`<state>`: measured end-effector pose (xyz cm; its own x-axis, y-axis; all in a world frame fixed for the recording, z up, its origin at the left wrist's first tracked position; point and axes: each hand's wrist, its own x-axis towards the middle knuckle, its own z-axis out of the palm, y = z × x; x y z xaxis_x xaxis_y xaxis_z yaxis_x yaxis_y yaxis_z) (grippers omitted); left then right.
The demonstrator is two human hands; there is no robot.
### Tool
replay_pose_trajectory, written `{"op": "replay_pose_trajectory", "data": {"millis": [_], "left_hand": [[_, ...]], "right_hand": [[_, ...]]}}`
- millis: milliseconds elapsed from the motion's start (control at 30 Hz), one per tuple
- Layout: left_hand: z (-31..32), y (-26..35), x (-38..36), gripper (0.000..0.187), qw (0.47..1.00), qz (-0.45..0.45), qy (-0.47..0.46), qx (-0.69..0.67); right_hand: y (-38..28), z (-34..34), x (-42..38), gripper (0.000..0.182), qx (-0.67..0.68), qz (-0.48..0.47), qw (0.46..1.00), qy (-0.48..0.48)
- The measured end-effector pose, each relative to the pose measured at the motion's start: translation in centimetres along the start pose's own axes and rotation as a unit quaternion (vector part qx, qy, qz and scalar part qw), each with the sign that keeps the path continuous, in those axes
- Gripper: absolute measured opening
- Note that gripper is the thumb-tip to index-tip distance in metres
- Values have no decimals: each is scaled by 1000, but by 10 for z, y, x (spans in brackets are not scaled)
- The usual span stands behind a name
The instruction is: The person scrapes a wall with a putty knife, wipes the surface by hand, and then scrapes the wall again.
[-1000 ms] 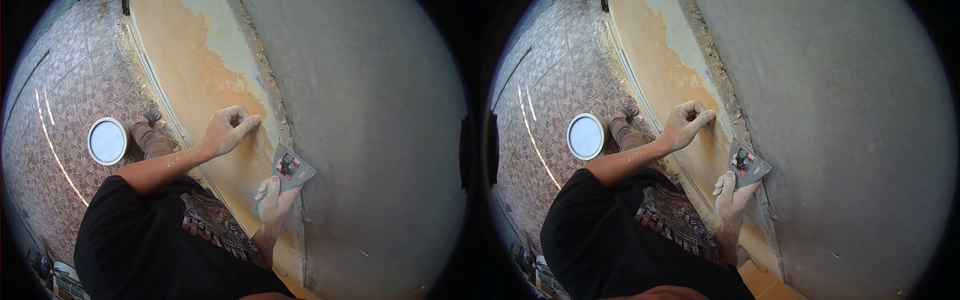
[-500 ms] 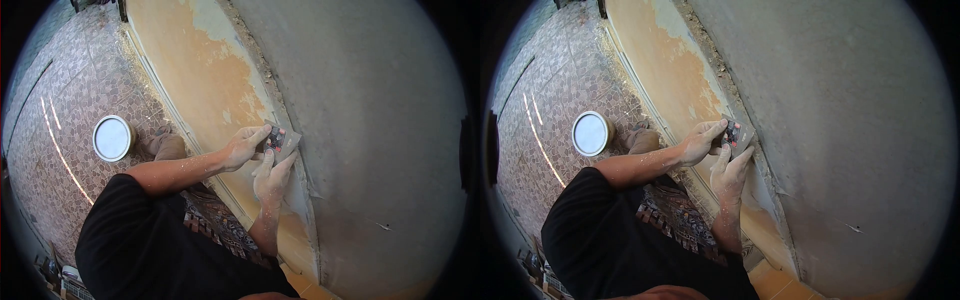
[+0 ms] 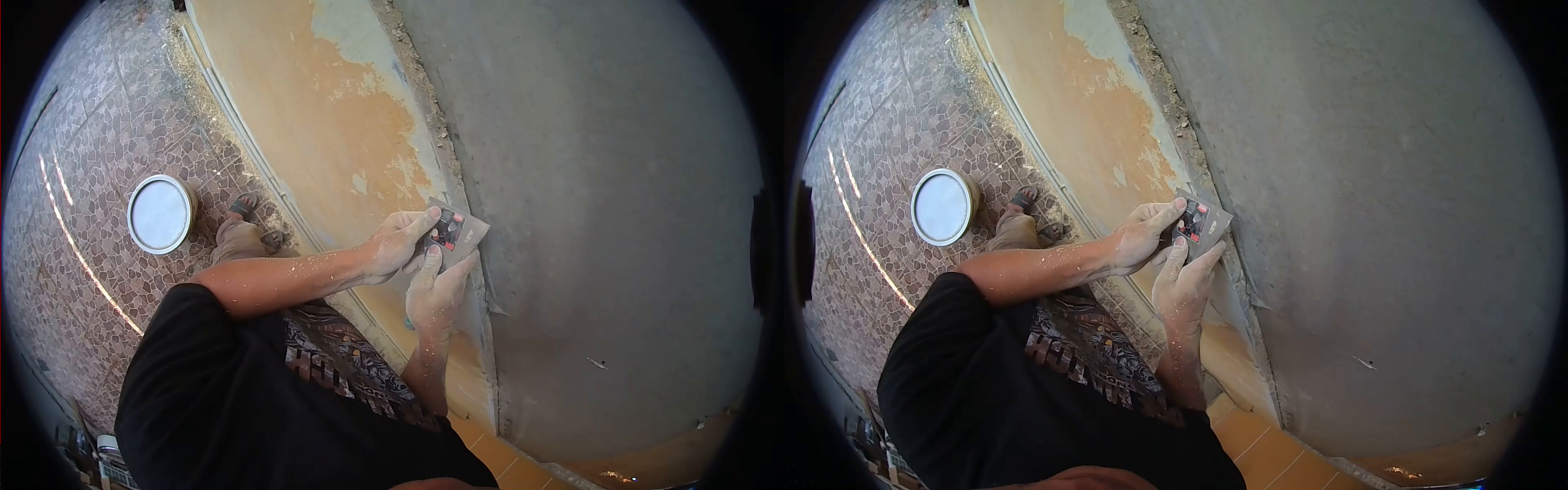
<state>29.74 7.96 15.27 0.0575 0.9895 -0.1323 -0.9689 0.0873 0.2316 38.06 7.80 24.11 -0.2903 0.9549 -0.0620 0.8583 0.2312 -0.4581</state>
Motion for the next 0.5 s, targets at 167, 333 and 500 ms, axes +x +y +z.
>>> {"op": "replay_pose_trajectory", "data": {"millis": [167, 333, 500], "left_hand": [[4, -2, 3, 42, 1000, 15, 27, -6], [-7, -4, 7, 42, 998, 53, 2, -40], [-12, -30, 11, 43, 998, 42, 23, -28]], "right_hand": [[0, 6, 0, 55, 9, -19, 1000, 14], [-5, 4, 6, 57, -62, -25, 997, -32], [1, -3, -4, 55, -49, -49, 997, -31]]}}
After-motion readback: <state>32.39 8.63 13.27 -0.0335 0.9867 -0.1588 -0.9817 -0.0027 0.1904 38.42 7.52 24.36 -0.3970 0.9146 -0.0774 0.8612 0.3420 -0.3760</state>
